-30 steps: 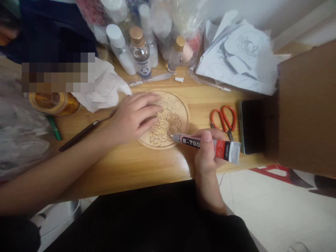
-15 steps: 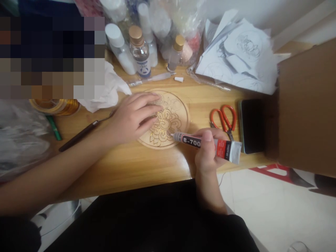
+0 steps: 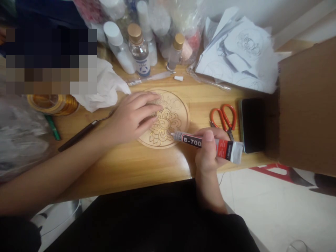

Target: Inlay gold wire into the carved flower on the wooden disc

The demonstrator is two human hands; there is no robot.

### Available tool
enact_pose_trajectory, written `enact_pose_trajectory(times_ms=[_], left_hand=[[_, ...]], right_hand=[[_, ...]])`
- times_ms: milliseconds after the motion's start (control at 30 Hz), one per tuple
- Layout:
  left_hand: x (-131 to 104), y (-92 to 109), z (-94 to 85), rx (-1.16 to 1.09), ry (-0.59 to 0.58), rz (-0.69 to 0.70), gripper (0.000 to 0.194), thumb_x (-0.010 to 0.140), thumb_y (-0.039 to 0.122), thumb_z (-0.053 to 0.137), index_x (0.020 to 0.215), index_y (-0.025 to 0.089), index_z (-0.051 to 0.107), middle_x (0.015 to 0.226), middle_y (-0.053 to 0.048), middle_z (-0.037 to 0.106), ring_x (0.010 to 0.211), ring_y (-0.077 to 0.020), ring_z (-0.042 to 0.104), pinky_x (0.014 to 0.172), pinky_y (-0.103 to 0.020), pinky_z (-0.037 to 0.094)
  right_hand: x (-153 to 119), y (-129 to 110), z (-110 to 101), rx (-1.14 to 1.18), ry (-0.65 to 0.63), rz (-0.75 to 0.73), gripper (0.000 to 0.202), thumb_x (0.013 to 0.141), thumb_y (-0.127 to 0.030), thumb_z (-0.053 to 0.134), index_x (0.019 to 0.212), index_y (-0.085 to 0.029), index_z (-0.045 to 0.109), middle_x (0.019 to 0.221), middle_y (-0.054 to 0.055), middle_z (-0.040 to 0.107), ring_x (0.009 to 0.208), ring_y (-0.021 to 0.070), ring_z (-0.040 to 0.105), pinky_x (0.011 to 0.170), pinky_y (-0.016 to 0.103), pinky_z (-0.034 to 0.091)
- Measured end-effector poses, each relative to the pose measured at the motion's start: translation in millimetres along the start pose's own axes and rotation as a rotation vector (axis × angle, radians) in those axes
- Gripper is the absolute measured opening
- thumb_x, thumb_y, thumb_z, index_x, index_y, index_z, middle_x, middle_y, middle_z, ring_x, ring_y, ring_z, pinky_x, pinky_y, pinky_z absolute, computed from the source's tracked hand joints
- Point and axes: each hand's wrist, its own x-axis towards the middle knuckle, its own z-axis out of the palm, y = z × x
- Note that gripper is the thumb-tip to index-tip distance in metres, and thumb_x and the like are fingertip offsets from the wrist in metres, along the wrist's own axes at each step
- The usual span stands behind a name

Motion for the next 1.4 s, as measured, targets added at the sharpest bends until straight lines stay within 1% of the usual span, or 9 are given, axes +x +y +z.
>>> enact_pose_trajectory(times_ms=[200,367,600,667,767,833,1000,1167,1400], left_hand=[[-0.3,0.0,-0.2,-0.023,0.002,0.000,0.024,0.091,0.019,0.050,0.111,0.015,0.063,0.130,-0.013,0.058,0.123,-0.0290,0.051,0.102,-0.050,0.042],[0.1,0.7,-0.6,-0.015,-0.005,-0.005,0.024,0.091,0.019,0.050,0.111,0.015,0.063,0.130,-0.014,0.058,0.124,-0.0293,0.051,0.101,-0.049,0.043],[0.3,0.6,-0.9,-0.021,-0.007,-0.015,0.024,0.091,0.019,0.050,0.110,0.016,0.064,0.130,-0.013,0.058,0.124,-0.0295,0.052,0.102,-0.050,0.043],[0.2,0.6,-1.0,-0.027,-0.011,-0.019,0.024,0.091,0.019,0.050,0.110,0.017,0.063,0.130,-0.012,0.058,0.124,-0.0294,0.051,0.102,-0.051,0.042],[0.0,0.9,-1.3,-0.037,-0.021,-0.024,0.024,0.091,0.019,0.050,0.110,0.017,0.063,0.131,-0.013,0.057,0.124,-0.0297,0.051,0.102,-0.052,0.041],[0.1,1.2,-1.5,-0.041,-0.023,-0.027,0.024,0.091,0.019,0.050,0.111,0.017,0.063,0.131,-0.013,0.057,0.124,-0.0299,0.051,0.101,-0.052,0.041],[0.3,1.9,-2.2,-0.045,-0.023,-0.031,0.025,0.090,0.018,0.049,0.111,0.016,0.063,0.132,-0.013,0.057,0.125,-0.0298,0.050,0.102,-0.052,0.041],[0.4,1.5,-1.5,-0.037,-0.019,-0.028,0.025,0.090,0.018,0.050,0.111,0.017,0.063,0.131,-0.013,0.058,0.124,-0.0296,0.051,0.101,-0.051,0.041],[0.3,1.6,-1.0,-0.019,-0.013,-0.019,0.024,0.091,0.019,0.049,0.111,0.016,0.063,0.130,-0.013,0.059,0.124,-0.0287,0.052,0.102,-0.049,0.042]], right_hand=[[-0.2,2.5,0.6,0.009,-0.016,-0.010,0.028,0.081,-0.028,0.054,0.056,-0.018,0.062,0.048,-0.003,0.055,0.044,0.0094,0.050,0.042,0.023,0.037],[-1.1,4.4,1.6,-0.014,-0.013,0.001,0.031,0.083,-0.032,0.053,0.056,-0.018,0.062,0.045,-0.004,0.052,0.040,0.0089,0.047,0.041,0.023,0.038],[0.2,-2.0,-0.6,-0.005,-0.032,0.023,0.028,0.081,-0.029,0.056,0.057,-0.017,0.063,0.049,-0.003,0.055,0.045,0.0095,0.051,0.044,0.023,0.039],[-0.1,-1.3,-1.1,-0.020,-0.044,0.019,0.030,0.082,-0.031,0.056,0.057,-0.018,0.063,0.049,-0.003,0.054,0.046,0.0100,0.052,0.046,0.023,0.040],[-0.5,0.3,-1.0,-0.031,-0.050,0.016,0.032,0.084,-0.035,0.054,0.057,-0.019,0.062,0.049,-0.003,0.053,0.044,0.0102,0.050,0.046,0.025,0.041],[-0.3,0.0,-0.4,-0.022,-0.046,0.015,0.031,0.083,-0.034,0.055,0.057,-0.018,0.063,0.047,-0.004,0.052,0.043,0.0098,0.048,0.044,0.024,0.039],[0.3,-3.7,1.0,-0.018,-0.032,0.034,0.029,0.082,-0.031,0.055,0.057,-0.019,0.063,0.047,-0.003,0.054,0.045,0.0102,0.050,0.043,0.023,0.037],[-0.6,-2.9,1.1,-0.021,-0.043,0.018,0.030,0.083,-0.034,0.056,0.058,-0.018,0.063,0.048,-0.003,0.055,0.044,0.0096,0.049,0.042,0.023,0.036],[0.2,-3.1,-0.3,-0.040,-0.042,0.031,0.030,0.083,-0.034,0.055,0.058,-0.019,0.063,0.048,-0.003,0.054,0.046,0.0110,0.051,0.045,0.025,0.039]])
